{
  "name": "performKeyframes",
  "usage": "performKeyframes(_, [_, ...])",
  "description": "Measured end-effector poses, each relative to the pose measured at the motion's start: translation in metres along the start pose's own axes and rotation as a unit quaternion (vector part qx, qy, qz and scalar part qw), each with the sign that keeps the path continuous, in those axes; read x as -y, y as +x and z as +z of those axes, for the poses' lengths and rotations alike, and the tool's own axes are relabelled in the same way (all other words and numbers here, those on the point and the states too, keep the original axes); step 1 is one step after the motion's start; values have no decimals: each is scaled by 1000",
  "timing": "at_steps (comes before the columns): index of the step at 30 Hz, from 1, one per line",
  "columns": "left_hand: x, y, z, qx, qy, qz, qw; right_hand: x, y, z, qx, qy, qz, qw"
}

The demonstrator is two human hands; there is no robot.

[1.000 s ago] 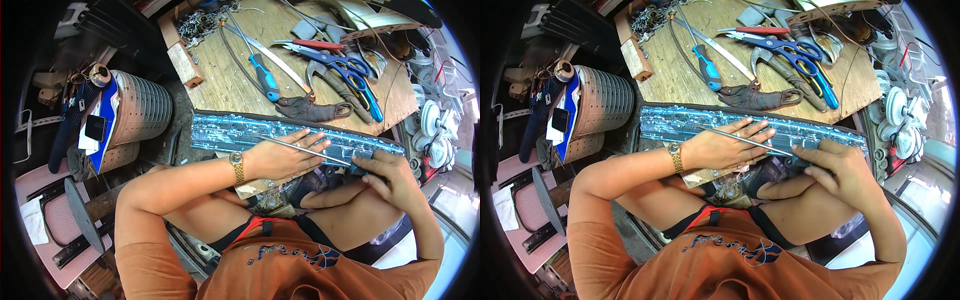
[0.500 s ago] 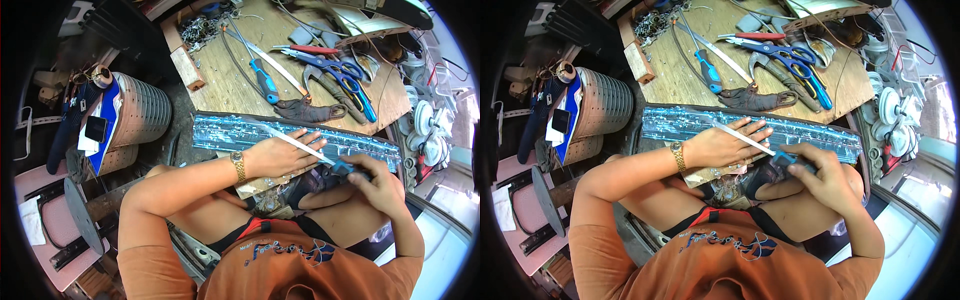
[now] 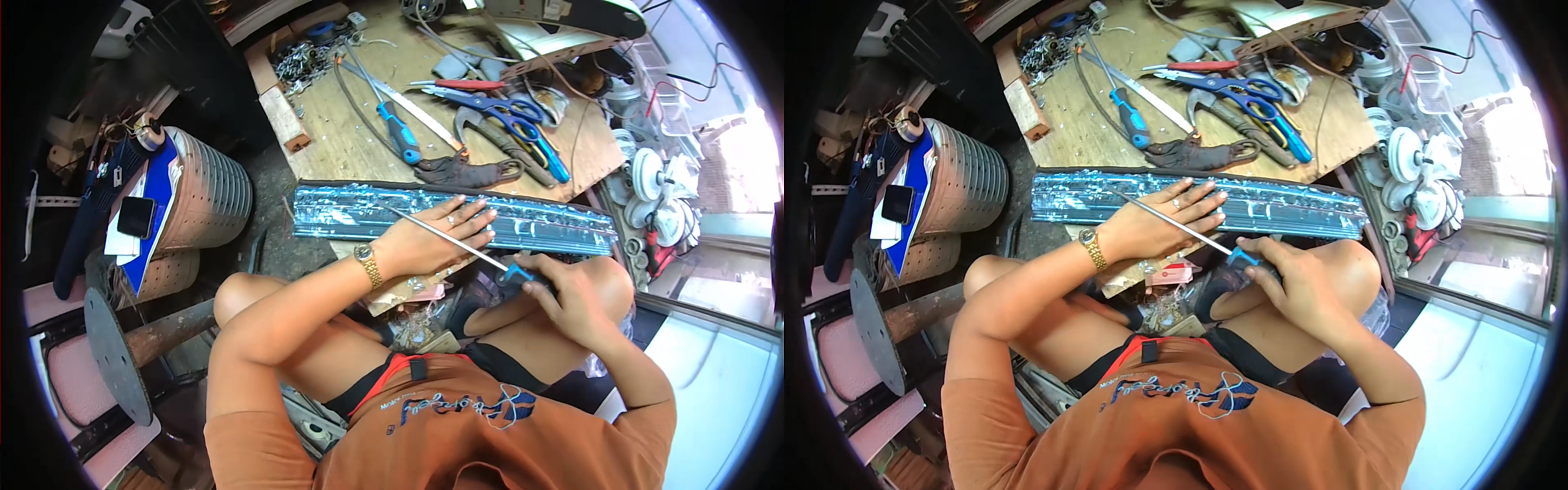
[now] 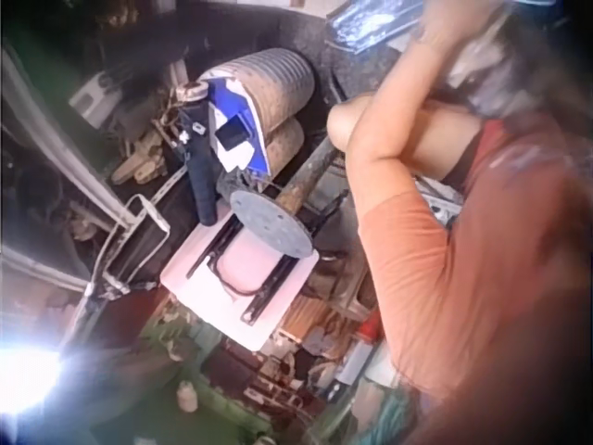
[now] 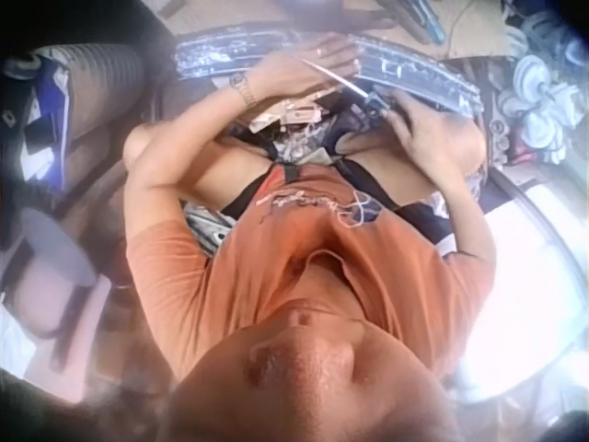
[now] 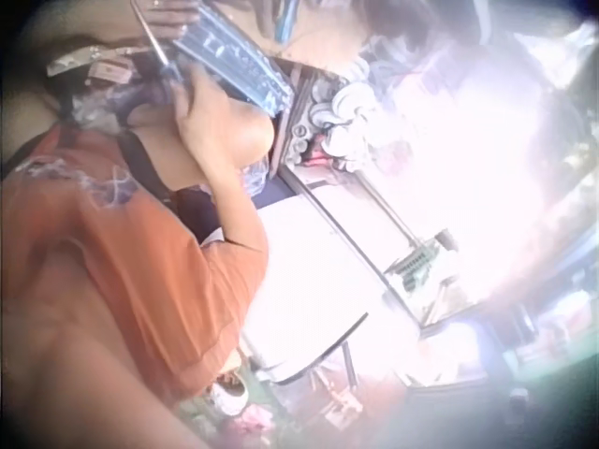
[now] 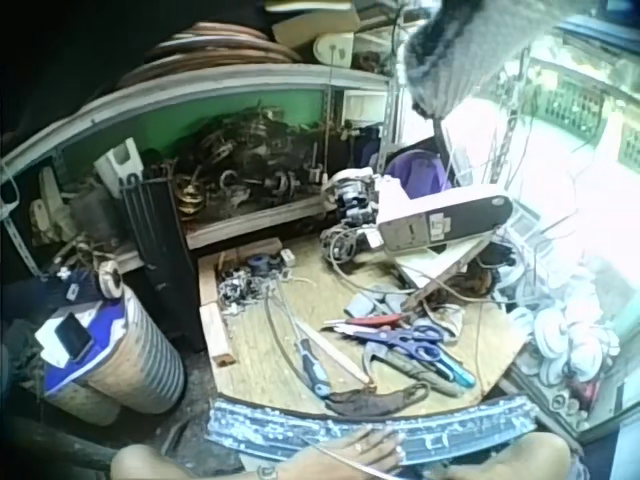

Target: The person uses a screwdriver and scissors to work on an air conditioner evaporator component. They scrape parts of the blue fins with a screwdriver and use scissors to cut away or adjust small sections of the material.

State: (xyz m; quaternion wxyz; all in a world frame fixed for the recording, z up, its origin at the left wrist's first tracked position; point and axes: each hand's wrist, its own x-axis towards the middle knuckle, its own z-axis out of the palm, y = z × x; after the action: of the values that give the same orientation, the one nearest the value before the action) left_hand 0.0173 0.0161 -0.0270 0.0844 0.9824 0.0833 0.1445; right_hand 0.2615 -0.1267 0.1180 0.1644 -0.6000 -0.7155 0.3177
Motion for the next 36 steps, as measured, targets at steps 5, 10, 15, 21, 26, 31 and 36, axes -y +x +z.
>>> performKeyframes(5, [-16, -13, -9, 21, 34, 40, 998, 12, -26, -28, 13, 197, 240, 950])
performKeyframes(10, [-31, -52, -35, -93, -3, -77, 993, -11, -64, -46, -104, 88, 94, 986])
performKeyframes(15, [23, -69, -57, -203, 8, -326, 923, 1, -66, -44, -61, -54, 41, 996])
performKeyframes(21, [25, -53, -53, -54, 30, -299, 952, -3, -46, -39, -12, -146, -3, 989])
performKeyframes(26, [25, -53, -51, -36, 27, -327, 944, -5, -35, -47, 13, -175, 6, 985])
performKeyframes(31, [28, -47, -48, -22, 25, -326, 945, -17, -19, -60, 55, -167, 11, 984])
performKeyframes(36, [27, -49, -51, -5, 19, -330, 944, -17, -31, -34, 60, -202, -14, 977])
